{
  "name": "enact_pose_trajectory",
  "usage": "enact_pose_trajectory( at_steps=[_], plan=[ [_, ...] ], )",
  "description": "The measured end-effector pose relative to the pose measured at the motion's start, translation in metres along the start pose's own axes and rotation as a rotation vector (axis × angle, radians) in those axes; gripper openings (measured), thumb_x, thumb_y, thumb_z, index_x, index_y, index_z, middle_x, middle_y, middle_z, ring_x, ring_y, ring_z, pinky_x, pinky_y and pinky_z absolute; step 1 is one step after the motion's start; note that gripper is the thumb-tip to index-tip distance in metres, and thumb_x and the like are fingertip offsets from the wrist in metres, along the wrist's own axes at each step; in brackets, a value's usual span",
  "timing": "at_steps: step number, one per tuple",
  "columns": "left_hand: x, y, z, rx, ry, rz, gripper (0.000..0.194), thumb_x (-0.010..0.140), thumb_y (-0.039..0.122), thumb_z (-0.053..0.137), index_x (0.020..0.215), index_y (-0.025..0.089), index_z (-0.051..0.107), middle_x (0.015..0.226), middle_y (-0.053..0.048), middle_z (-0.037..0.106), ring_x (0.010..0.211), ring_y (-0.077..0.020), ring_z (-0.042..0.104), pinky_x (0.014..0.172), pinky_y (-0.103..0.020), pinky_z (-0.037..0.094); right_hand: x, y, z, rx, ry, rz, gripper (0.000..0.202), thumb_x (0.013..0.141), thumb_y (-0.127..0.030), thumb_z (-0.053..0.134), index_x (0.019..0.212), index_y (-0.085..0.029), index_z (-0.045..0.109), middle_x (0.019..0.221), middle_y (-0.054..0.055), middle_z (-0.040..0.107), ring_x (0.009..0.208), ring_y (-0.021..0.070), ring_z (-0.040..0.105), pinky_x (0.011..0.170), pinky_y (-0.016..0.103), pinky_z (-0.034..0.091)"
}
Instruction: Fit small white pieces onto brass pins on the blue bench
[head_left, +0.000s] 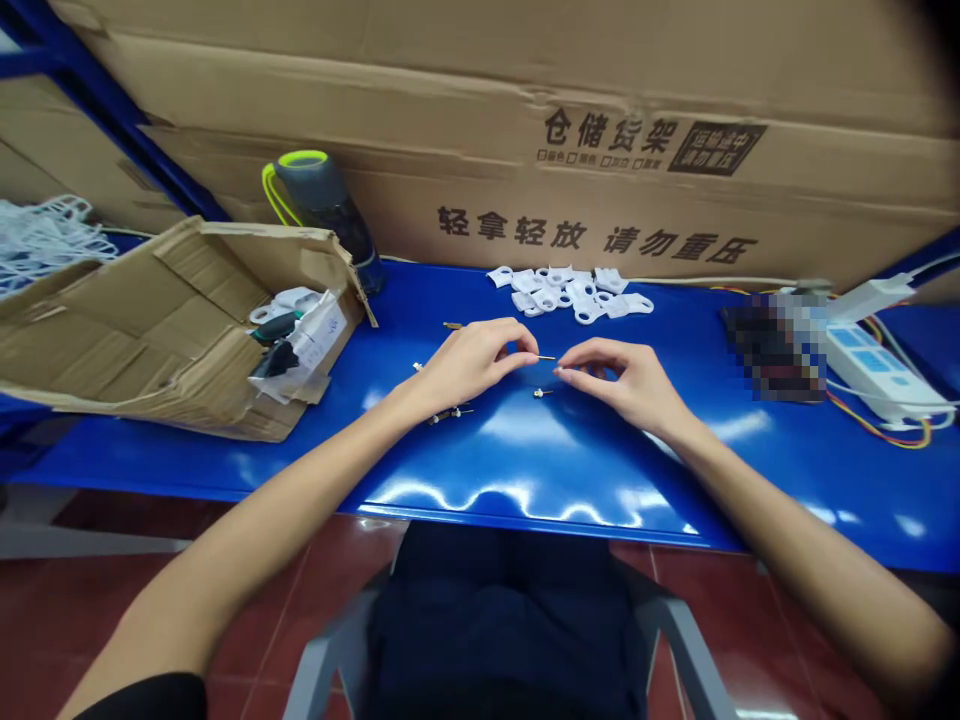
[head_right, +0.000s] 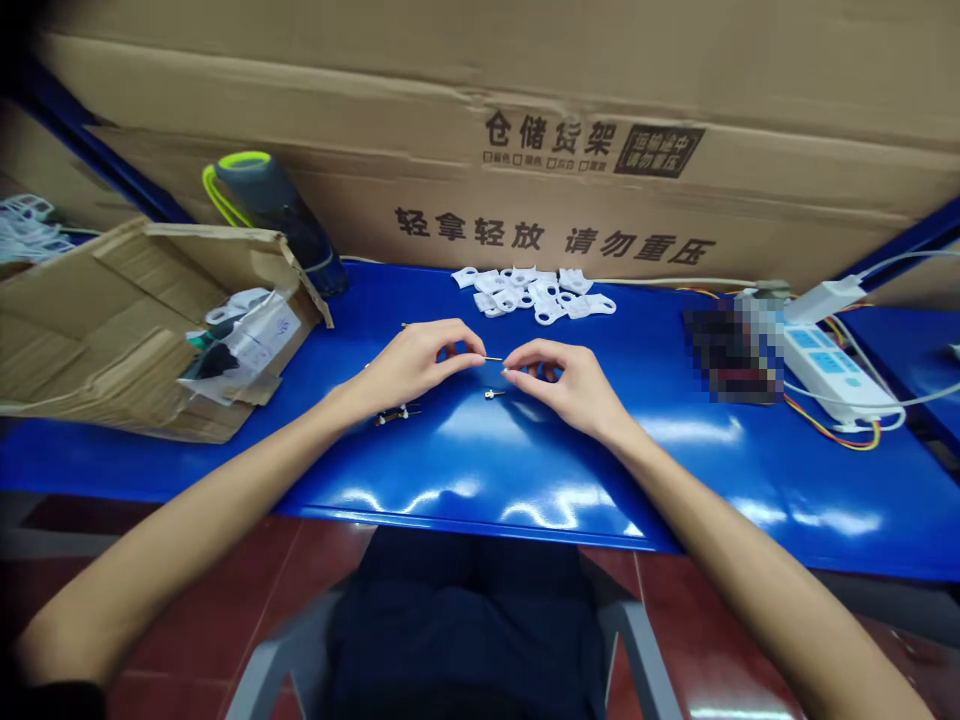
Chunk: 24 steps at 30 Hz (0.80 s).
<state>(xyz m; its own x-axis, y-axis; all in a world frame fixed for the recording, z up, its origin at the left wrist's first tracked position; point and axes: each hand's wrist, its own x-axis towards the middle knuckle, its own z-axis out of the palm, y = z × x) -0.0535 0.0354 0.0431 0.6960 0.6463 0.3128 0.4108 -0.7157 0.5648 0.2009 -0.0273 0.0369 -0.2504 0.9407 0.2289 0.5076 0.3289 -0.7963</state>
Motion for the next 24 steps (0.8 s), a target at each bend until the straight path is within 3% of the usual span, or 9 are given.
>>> enact_pose_trajectory(
  at_steps=[8, 12, 17, 24],
  plan=[
    [-0.0007, 0.0028, 0.002, -0.037, -0.002, 0.007, 0.022, 0.107, 0.038, 0.062, 0.106, 0.02, 0.075, 0.108, -0.004, 0.077, 0.088, -0.0175, 0.068, 0.083, -0.031, 0.049, -0.0002, 0.0019, -0.0014, 0.045, 0.068, 0.017, 0.028, 0.091, -0.05, 0.079, 0.105, -0.026, 0.084, 0.098, 0.004, 0.081, 0.079, 0.0198, 0.066, 0.072, 0.034, 0.051],
    [-0.0008, 0.0031, 0.0027, -0.048, 0.013, 0.011, 0.022, 0.106, 0.038, 0.063, 0.106, 0.02, 0.075, 0.107, -0.005, 0.077, 0.087, -0.0173, 0.067, 0.082, -0.03, 0.049, -0.0009, 0.0023, -0.002, 0.021, 0.085, 0.018, 0.026, 0.091, -0.049, 0.079, 0.1, -0.025, 0.085, 0.09, 0.003, 0.079, 0.072, 0.0185, 0.061, 0.069, 0.034, 0.05],
    [-0.0007, 0.004, 0.0025, -0.037, 0.024, 0.01, 0.023, 0.106, 0.04, 0.062, 0.107, 0.02, 0.076, 0.107, -0.004, 0.077, 0.088, -0.0175, 0.067, 0.082, -0.03, 0.049, 0.0002, 0.0011, -0.0007, 0.083, 0.114, 0.06, 0.024, 0.087, -0.049, 0.084, 0.092, -0.026, 0.083, 0.093, 0.004, 0.081, 0.08, 0.0223, 0.068, 0.074, 0.037, 0.055],
    [-0.0018, 0.0078, 0.0046, -0.023, 0.007, 0.005, 0.023, 0.107, 0.039, 0.06, 0.108, 0.022, 0.076, 0.109, -0.004, 0.076, 0.089, -0.0174, 0.067, 0.08, -0.031, 0.047, 0.0015, 0.0009, 0.001, 0.211, 0.113, 0.101, 0.03, 0.087, -0.052, 0.083, 0.089, -0.023, 0.076, 0.081, 0.003, 0.078, 0.068, 0.0204, 0.069, 0.072, 0.037, 0.058]
  ],
)
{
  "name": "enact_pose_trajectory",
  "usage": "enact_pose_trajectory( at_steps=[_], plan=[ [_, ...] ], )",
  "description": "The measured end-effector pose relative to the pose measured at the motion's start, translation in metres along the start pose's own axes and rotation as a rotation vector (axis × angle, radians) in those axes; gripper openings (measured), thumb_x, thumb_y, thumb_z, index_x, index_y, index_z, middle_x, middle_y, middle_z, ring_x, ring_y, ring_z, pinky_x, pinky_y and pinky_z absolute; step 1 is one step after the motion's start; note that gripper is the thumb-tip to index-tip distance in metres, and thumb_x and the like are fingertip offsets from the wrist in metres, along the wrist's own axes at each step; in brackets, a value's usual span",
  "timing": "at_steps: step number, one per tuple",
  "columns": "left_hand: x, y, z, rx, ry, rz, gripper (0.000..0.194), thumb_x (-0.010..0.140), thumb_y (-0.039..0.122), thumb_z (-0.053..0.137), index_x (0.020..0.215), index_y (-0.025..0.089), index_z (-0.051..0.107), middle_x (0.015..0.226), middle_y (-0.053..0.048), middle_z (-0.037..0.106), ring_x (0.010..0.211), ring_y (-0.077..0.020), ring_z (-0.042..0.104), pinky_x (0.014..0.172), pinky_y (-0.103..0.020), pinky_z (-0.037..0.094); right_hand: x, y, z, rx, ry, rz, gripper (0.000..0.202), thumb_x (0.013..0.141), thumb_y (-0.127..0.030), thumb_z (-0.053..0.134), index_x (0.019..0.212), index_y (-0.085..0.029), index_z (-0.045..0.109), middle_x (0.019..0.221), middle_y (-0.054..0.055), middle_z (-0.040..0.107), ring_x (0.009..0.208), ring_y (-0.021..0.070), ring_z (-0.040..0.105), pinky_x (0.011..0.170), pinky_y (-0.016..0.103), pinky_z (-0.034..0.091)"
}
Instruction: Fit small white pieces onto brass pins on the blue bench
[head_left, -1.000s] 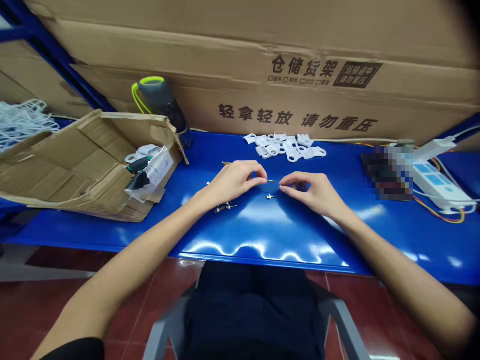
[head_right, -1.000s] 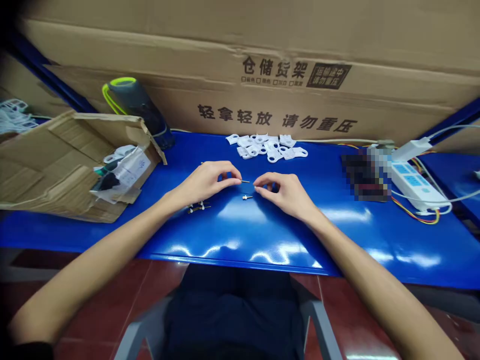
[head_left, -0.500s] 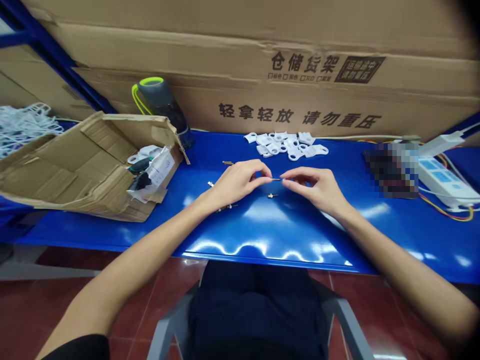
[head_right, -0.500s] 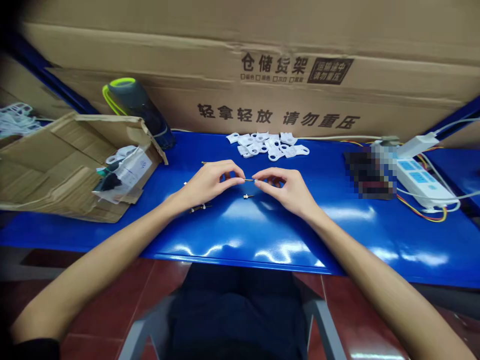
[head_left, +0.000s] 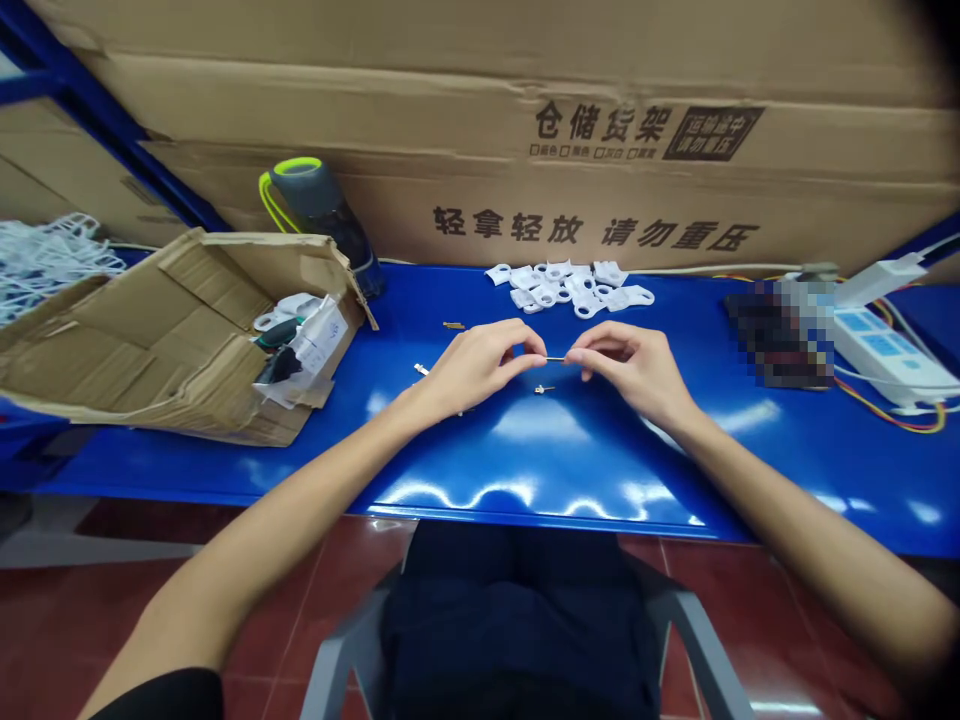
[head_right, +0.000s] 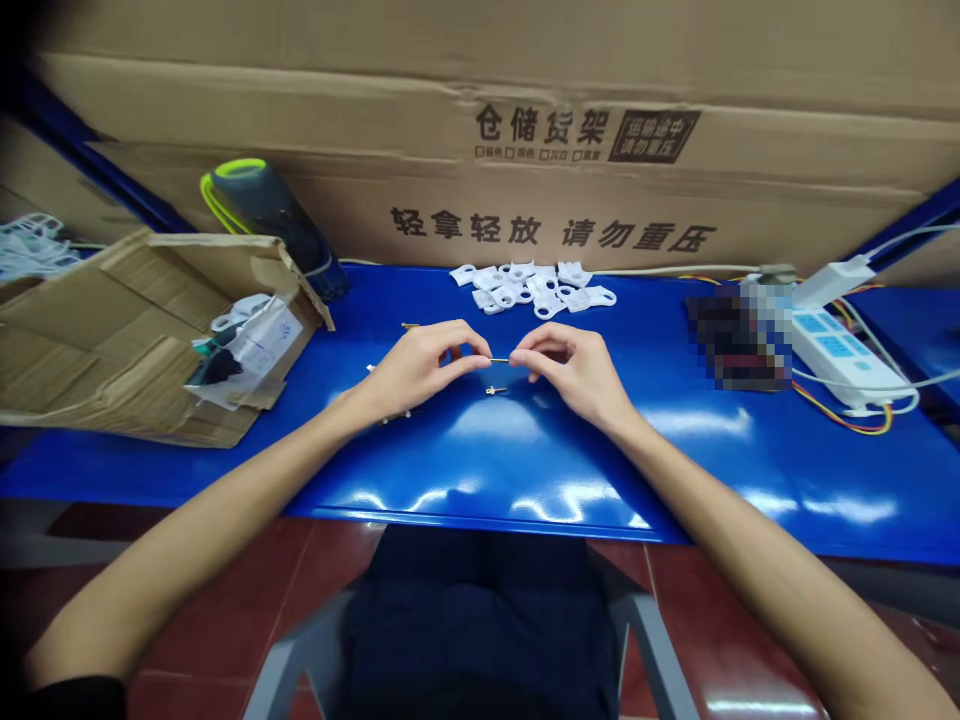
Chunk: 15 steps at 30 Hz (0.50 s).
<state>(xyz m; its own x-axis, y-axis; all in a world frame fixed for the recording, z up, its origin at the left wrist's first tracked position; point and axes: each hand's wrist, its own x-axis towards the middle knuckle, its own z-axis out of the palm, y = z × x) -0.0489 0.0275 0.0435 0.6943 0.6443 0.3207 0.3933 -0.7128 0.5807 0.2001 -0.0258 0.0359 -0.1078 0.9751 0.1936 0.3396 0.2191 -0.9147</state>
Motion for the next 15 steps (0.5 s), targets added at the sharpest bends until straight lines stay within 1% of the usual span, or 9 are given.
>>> enact_pose_trajectory(
  at_steps=[2, 6, 8, 11, 13, 15],
  plan=[
    [-0.0004, 0.0011, 0.0003, 0.003, 0.004, 0.002, 0.023, 0.107, 0.038, 0.059, 0.108, 0.022, 0.076, 0.109, -0.004, 0.076, 0.087, -0.0171, 0.066, 0.08, -0.031, 0.047, 0.0, -0.0001, 0.001, 0.025, -0.008, 0.011, 0.032, 0.089, -0.054, 0.081, 0.092, -0.023, 0.073, 0.079, 0.003, 0.077, 0.069, 0.0208, 0.071, 0.074, 0.037, 0.059],
    [-0.0006, 0.0027, -0.001, 0.019, 0.028, 0.001, 0.023, 0.107, 0.039, 0.061, 0.108, 0.021, 0.076, 0.108, -0.004, 0.076, 0.087, -0.0172, 0.066, 0.078, -0.03, 0.046, 0.0007, 0.0, 0.0025, 0.05, -0.019, 0.005, 0.032, 0.089, -0.054, 0.081, 0.093, -0.024, 0.071, 0.084, 0.003, 0.078, 0.074, 0.0207, 0.072, 0.078, 0.037, 0.06],
    [-0.0004, 0.003, -0.0019, 0.021, 0.03, -0.003, 0.024, 0.108, 0.039, 0.06, 0.109, 0.021, 0.076, 0.108, -0.003, 0.075, 0.087, -0.0173, 0.066, 0.078, -0.03, 0.046, 0.0014, 0.0012, 0.0025, 0.066, -0.017, -0.001, 0.031, 0.087, -0.052, 0.084, 0.093, -0.024, 0.072, 0.087, 0.003, 0.079, 0.076, 0.0207, 0.072, 0.08, 0.038, 0.061],
    [0.0003, 0.0023, -0.0029, 0.016, 0.044, 0.015, 0.022, 0.107, 0.037, 0.061, 0.108, 0.021, 0.075, 0.106, -0.003, 0.075, 0.088, -0.0171, 0.065, 0.079, -0.03, 0.046, 0.0017, 0.0035, 0.0017, 0.107, -0.012, 0.019, 0.033, 0.086, -0.051, 0.085, 0.103, -0.024, 0.077, 0.097, 0.005, 0.082, 0.083, 0.0229, 0.076, 0.085, 0.04, 0.062],
    [0.0009, 0.0016, -0.003, 0.01, 0.063, 0.017, 0.02, 0.107, 0.036, 0.062, 0.107, 0.021, 0.075, 0.105, -0.003, 0.075, 0.087, -0.017, 0.065, 0.081, -0.03, 0.047, 0.0013, 0.0038, 0.001, 0.104, -0.015, 0.028, 0.035, 0.087, -0.052, 0.084, 0.11, -0.025, 0.08, 0.106, 0.006, 0.083, 0.087, 0.0241, 0.078, 0.086, 0.041, 0.063],
    [0.0015, 0.0011, -0.0028, 0.001, 0.076, 0.001, 0.019, 0.106, 0.036, 0.063, 0.107, 0.021, 0.075, 0.105, -0.004, 0.076, 0.087, -0.0172, 0.065, 0.082, -0.031, 0.048, 0.0007, 0.0029, 0.0003, 0.08, -0.017, 0.021, 0.032, 0.09, -0.051, 0.081, 0.11, -0.025, 0.083, 0.11, 0.007, 0.084, 0.089, 0.0245, 0.078, 0.088, 0.042, 0.063]
  ],
)
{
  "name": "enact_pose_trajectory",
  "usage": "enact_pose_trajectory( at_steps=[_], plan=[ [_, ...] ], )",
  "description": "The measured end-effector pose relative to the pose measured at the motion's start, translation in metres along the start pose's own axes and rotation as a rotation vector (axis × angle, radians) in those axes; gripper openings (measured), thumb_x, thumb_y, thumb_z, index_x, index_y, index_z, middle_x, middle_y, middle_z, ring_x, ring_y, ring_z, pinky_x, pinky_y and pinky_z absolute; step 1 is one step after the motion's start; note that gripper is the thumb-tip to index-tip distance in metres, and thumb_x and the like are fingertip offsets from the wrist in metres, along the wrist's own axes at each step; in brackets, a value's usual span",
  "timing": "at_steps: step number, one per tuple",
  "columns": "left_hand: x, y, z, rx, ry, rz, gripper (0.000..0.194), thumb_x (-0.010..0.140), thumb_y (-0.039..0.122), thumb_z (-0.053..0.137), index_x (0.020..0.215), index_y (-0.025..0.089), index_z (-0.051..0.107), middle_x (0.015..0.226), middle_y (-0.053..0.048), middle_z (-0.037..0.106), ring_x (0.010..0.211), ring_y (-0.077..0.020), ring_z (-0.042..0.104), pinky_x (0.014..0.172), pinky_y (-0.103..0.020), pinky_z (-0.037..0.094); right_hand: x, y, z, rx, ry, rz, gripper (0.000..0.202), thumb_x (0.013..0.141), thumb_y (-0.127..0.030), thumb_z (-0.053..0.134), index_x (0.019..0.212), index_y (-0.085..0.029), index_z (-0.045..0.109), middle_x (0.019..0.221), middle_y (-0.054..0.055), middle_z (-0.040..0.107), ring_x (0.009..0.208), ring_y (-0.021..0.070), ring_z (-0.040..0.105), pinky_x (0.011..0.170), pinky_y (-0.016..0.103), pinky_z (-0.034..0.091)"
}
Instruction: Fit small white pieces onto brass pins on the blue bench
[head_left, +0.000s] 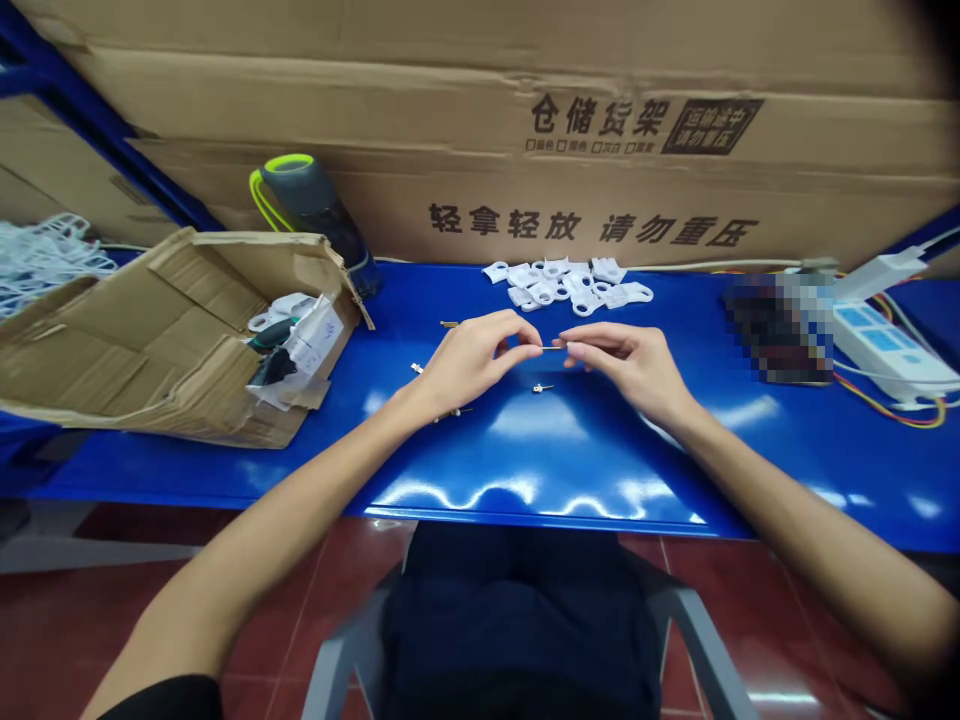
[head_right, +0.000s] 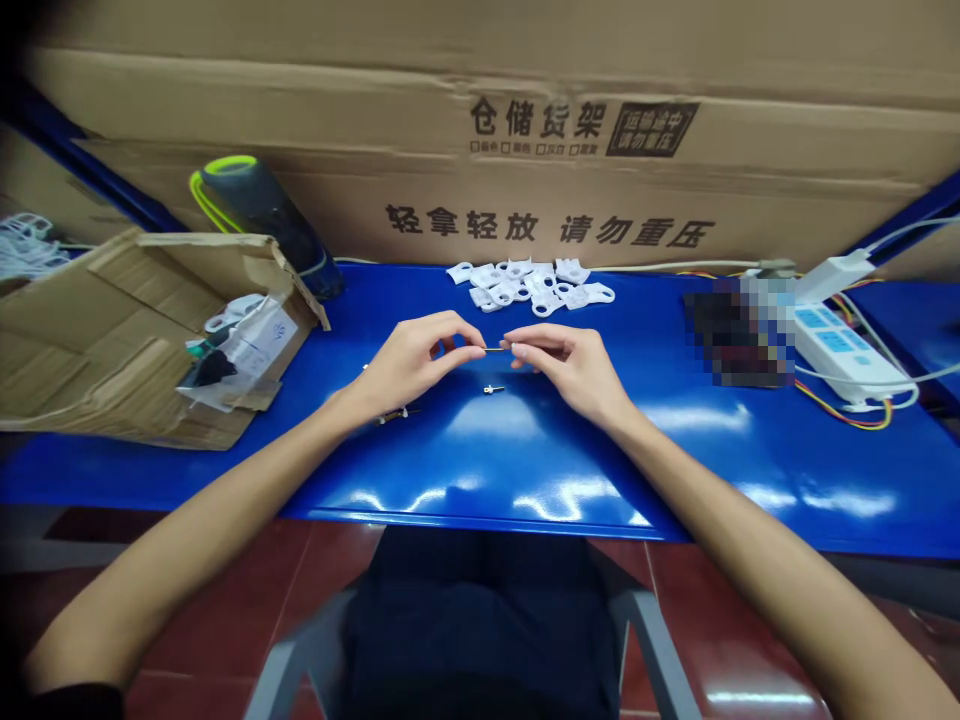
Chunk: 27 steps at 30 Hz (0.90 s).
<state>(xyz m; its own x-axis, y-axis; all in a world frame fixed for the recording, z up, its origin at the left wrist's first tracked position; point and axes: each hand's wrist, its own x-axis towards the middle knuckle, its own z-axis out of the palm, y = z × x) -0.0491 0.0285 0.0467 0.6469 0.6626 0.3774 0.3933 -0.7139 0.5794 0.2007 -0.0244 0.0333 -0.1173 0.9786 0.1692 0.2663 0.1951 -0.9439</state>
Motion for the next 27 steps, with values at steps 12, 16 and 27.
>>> enact_pose_trajectory(
  at_steps=[12, 16, 27],
  plan=[
    [0.0021, 0.007, -0.002, -0.167, -0.03, -0.126, 0.019, 0.101, 0.035, 0.067, 0.102, 0.02, 0.079, 0.107, -0.004, 0.08, 0.085, -0.0166, 0.067, 0.08, -0.03, 0.051, -0.0044, -0.0042, 0.0004, -0.161, 0.044, -0.121, 0.02, 0.09, -0.046, 0.082, 0.101, -0.03, 0.086, 0.108, 0.004, 0.083, 0.103, 0.0299, 0.077, 0.097, 0.047, 0.061],
    [0.002, 0.009, -0.0022, -0.157, -0.035, -0.118, 0.018, 0.101, 0.033, 0.067, 0.102, 0.02, 0.078, 0.106, -0.004, 0.08, 0.085, -0.0167, 0.067, 0.081, -0.03, 0.051, -0.0064, -0.0064, 0.0022, -0.191, 0.033, -0.135, 0.02, 0.091, -0.047, 0.081, 0.102, -0.031, 0.085, 0.111, 0.005, 0.083, 0.106, 0.0309, 0.077, 0.097, 0.047, 0.061],
    [-0.0032, 0.0019, 0.0037, -0.037, -0.047, -0.008, 0.022, 0.107, 0.039, 0.063, 0.105, 0.021, 0.076, 0.109, -0.003, 0.078, 0.089, -0.0172, 0.068, 0.079, -0.03, 0.047, -0.0075, -0.0041, 0.0039, -0.259, 0.051, -0.214, 0.015, 0.093, -0.042, 0.08, 0.099, -0.029, 0.086, 0.106, 0.003, 0.085, 0.101, 0.0295, 0.079, 0.096, 0.046, 0.061]
  ],
)
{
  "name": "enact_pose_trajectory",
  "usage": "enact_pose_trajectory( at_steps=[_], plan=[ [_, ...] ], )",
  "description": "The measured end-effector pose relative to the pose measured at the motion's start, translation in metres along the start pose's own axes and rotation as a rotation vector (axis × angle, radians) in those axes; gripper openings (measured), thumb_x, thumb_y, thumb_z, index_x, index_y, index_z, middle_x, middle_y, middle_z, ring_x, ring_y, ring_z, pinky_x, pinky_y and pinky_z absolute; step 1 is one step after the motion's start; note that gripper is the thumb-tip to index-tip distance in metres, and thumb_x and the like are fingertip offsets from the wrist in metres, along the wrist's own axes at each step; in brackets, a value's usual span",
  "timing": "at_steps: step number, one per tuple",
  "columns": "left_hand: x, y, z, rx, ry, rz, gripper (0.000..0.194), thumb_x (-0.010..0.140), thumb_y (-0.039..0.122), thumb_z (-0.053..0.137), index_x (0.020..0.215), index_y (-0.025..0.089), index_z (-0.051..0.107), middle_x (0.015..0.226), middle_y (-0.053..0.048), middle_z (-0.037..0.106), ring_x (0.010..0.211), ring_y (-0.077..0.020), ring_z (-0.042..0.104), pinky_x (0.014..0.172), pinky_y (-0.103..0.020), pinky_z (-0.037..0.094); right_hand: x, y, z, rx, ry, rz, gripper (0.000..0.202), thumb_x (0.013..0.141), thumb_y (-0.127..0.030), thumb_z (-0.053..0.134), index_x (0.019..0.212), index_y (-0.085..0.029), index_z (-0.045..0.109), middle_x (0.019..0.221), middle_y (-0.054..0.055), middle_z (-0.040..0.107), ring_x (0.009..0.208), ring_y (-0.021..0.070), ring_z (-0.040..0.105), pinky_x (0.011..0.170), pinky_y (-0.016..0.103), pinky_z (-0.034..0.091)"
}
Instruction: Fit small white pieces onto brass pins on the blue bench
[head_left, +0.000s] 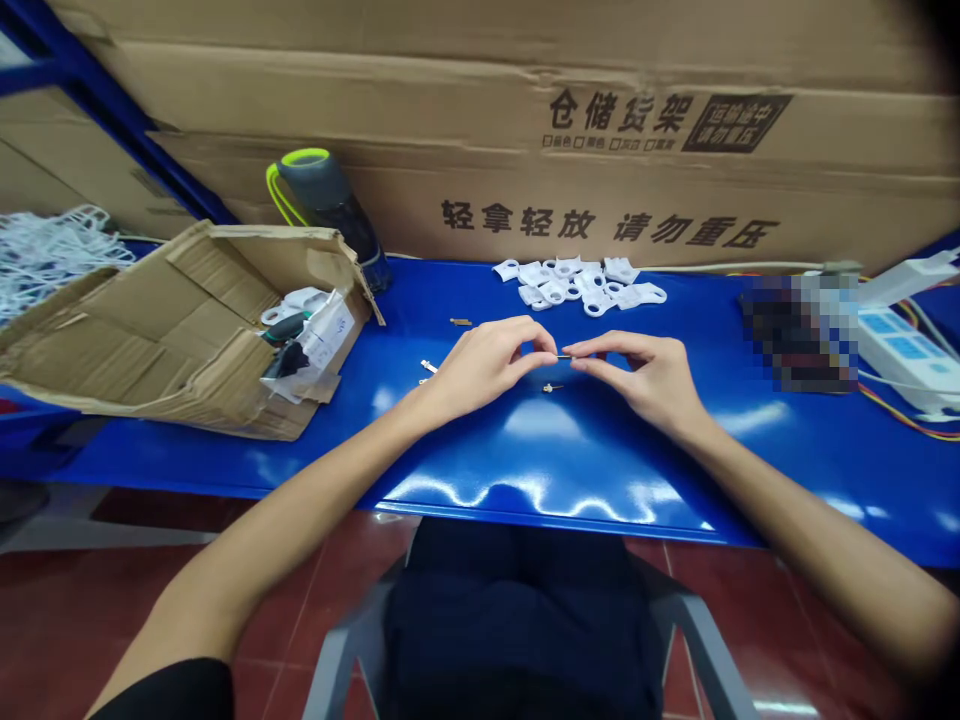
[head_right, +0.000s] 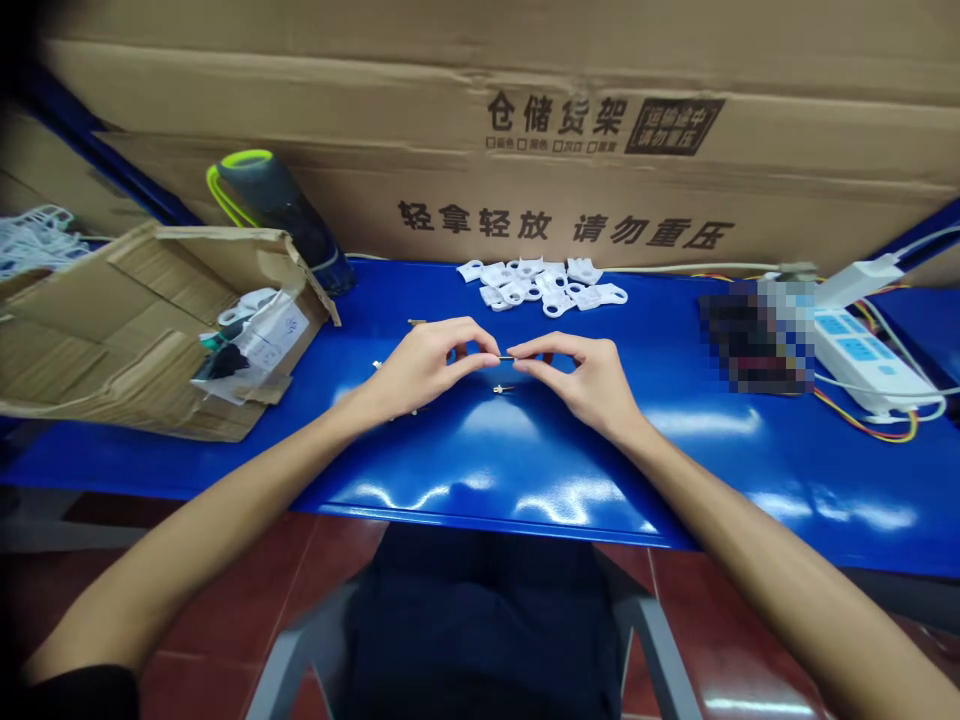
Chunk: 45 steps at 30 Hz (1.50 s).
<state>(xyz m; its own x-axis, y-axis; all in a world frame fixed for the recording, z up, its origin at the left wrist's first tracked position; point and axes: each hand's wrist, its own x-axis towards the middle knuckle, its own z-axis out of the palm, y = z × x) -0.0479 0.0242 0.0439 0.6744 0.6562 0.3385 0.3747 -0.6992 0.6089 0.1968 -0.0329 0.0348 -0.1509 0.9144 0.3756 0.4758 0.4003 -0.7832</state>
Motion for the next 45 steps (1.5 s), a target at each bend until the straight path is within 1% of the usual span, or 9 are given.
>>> enact_pose_trajectory(
  at_steps=[4, 8, 12, 15, 19, 28, 33, 40, 45],
  plan=[
    [-0.003, 0.003, 0.003, 0.001, -0.005, 0.016, 0.023, 0.108, 0.039, 0.06, 0.108, 0.021, 0.075, 0.11, -0.003, 0.077, 0.095, -0.0185, 0.07, 0.083, -0.03, 0.047, -0.002, 0.003, 0.002, -0.002, -0.021, -0.034, 0.013, 0.094, -0.04, 0.08, 0.099, -0.029, 0.086, 0.105, 0.001, 0.085, 0.1, 0.0277, 0.08, 0.096, 0.043, 0.061],
    [-0.004, 0.003, 0.008, -0.033, -0.012, 0.031, 0.022, 0.108, 0.038, 0.061, 0.108, 0.021, 0.075, 0.11, -0.003, 0.077, 0.096, -0.0183, 0.07, 0.084, -0.03, 0.048, -0.003, 0.004, 0.006, -0.012, -0.053, -0.04, 0.016, 0.095, -0.042, 0.077, 0.1, -0.03, 0.085, 0.105, 0.001, 0.085, 0.099, 0.0271, 0.079, 0.095, 0.042, 0.061],
    [-0.003, 0.0, 0.01, -0.041, 0.023, 0.029, 0.025, 0.108, 0.041, 0.061, 0.108, 0.021, 0.076, 0.107, -0.003, 0.077, 0.092, -0.0174, 0.069, 0.081, -0.029, 0.048, -0.001, 0.003, 0.006, -0.036, -0.026, -0.009, 0.019, 0.093, -0.046, 0.08, 0.098, -0.029, 0.084, 0.101, 0.002, 0.084, 0.092, 0.0262, 0.077, 0.084, 0.04, 0.06],
    [-0.003, 0.0, 0.008, 0.004, 0.05, 0.043, 0.026, 0.108, 0.042, 0.061, 0.107, 0.021, 0.077, 0.105, -0.003, 0.076, 0.09, -0.0167, 0.069, 0.078, -0.029, 0.047, 0.001, 0.002, 0.003, -0.048, -0.016, 0.009, 0.02, 0.093, -0.048, 0.079, 0.093, -0.028, 0.083, 0.099, 0.003, 0.083, 0.092, 0.0265, 0.076, 0.084, 0.04, 0.059],
    [-0.006, -0.001, 0.007, 0.081, 0.088, 0.122, 0.024, 0.109, 0.039, 0.06, 0.108, 0.02, 0.075, 0.106, -0.003, 0.076, 0.091, -0.0156, 0.069, 0.079, -0.028, 0.047, 0.001, 0.002, 0.001, -0.066, -0.069, -0.018, 0.021, 0.097, -0.047, 0.074, 0.097, -0.028, 0.083, 0.101, 0.003, 0.083, 0.092, 0.0256, 0.075, 0.087, 0.04, 0.057],
    [-0.005, -0.007, 0.007, 0.183, 0.066, 0.169, 0.027, 0.112, 0.039, 0.055, 0.111, 0.02, 0.074, 0.11, -0.003, 0.077, 0.093, -0.0149, 0.071, 0.077, -0.026, 0.047, 0.0, 0.002, 0.003, -0.124, -0.092, -0.097, 0.017, 0.099, -0.04, 0.072, 0.099, -0.026, 0.081, 0.099, 0.003, 0.081, 0.085, 0.0216, 0.071, 0.079, 0.037, 0.055],
    [-0.005, -0.005, 0.007, 0.31, 0.007, 0.138, 0.027, 0.113, 0.037, 0.052, 0.111, 0.02, 0.074, 0.111, -0.004, 0.078, 0.097, -0.0169, 0.073, 0.074, -0.028, 0.046, 0.002, 0.006, 0.004, -0.215, -0.087, -0.128, 0.018, 0.099, -0.041, 0.07, 0.097, -0.026, 0.08, 0.098, 0.004, 0.081, 0.088, 0.0237, 0.071, 0.081, 0.039, 0.055],
    [-0.004, -0.008, 0.004, 0.395, -0.157, 0.024, 0.019, 0.11, 0.032, 0.057, 0.111, 0.022, 0.073, 0.112, -0.003, 0.078, 0.102, -0.0198, 0.073, 0.075, -0.028, 0.045, 0.004, 0.015, 0.006, -0.29, -0.192, -0.132, 0.02, 0.101, -0.038, 0.065, 0.099, -0.026, 0.082, 0.106, 0.005, 0.082, 0.101, 0.0282, 0.072, 0.092, 0.044, 0.055],
    [-0.004, -0.01, 0.004, 0.457, -0.176, -0.03, 0.018, 0.108, 0.024, 0.055, 0.108, 0.021, 0.073, 0.11, -0.004, 0.076, 0.102, -0.0204, 0.071, 0.076, -0.028, 0.046, 0.005, 0.019, 0.007, -0.275, -0.24, -0.137, 0.023, 0.101, -0.039, 0.065, 0.097, -0.026, 0.083, 0.115, 0.007, 0.081, 0.108, 0.0291, 0.071, 0.1, 0.048, 0.054]
  ],
)
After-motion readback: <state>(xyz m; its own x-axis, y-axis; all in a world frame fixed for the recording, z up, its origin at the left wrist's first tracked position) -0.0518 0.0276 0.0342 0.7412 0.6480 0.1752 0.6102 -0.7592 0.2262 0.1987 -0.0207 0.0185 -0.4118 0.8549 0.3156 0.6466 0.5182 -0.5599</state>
